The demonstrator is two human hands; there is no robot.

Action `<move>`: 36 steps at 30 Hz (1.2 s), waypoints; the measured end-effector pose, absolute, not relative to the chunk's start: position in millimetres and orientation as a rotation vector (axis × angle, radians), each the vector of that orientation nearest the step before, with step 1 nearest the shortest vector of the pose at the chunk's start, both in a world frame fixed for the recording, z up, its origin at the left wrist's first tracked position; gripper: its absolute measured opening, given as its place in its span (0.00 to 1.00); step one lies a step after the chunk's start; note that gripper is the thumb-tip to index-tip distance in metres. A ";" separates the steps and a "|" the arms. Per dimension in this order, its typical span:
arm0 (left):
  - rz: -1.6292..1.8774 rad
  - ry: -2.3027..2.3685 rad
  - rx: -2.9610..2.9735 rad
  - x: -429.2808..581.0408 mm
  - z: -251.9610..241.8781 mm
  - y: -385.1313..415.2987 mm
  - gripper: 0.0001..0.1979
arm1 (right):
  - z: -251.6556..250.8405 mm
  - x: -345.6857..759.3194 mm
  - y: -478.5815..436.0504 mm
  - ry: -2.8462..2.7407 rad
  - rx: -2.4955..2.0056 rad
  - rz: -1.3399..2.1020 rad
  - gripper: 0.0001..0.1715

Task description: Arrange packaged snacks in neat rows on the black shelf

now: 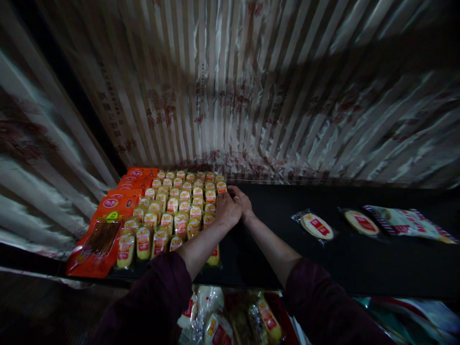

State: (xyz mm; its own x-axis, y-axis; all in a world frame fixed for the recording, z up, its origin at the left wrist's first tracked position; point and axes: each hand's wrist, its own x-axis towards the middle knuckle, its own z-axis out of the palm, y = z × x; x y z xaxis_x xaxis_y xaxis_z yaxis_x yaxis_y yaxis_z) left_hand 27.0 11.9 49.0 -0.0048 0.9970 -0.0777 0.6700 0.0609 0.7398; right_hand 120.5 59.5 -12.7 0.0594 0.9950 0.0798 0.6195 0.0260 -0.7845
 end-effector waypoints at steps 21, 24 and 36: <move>0.678 1.703 1.628 21.2 57.7 8.0 0.19 | -17.8 116.3 55.4 -1.595 -1.533 0.729 0.23; 0.667 1.704 1.616 22.3 58.7 7.2 0.19 | -18.6 114.4 55.1 -1.575 -1.508 0.739 0.24; 0.670 1.725 1.636 20.5 51.5 10.7 0.20 | -26.8 113.0 54.7 -1.530 -1.478 0.752 0.27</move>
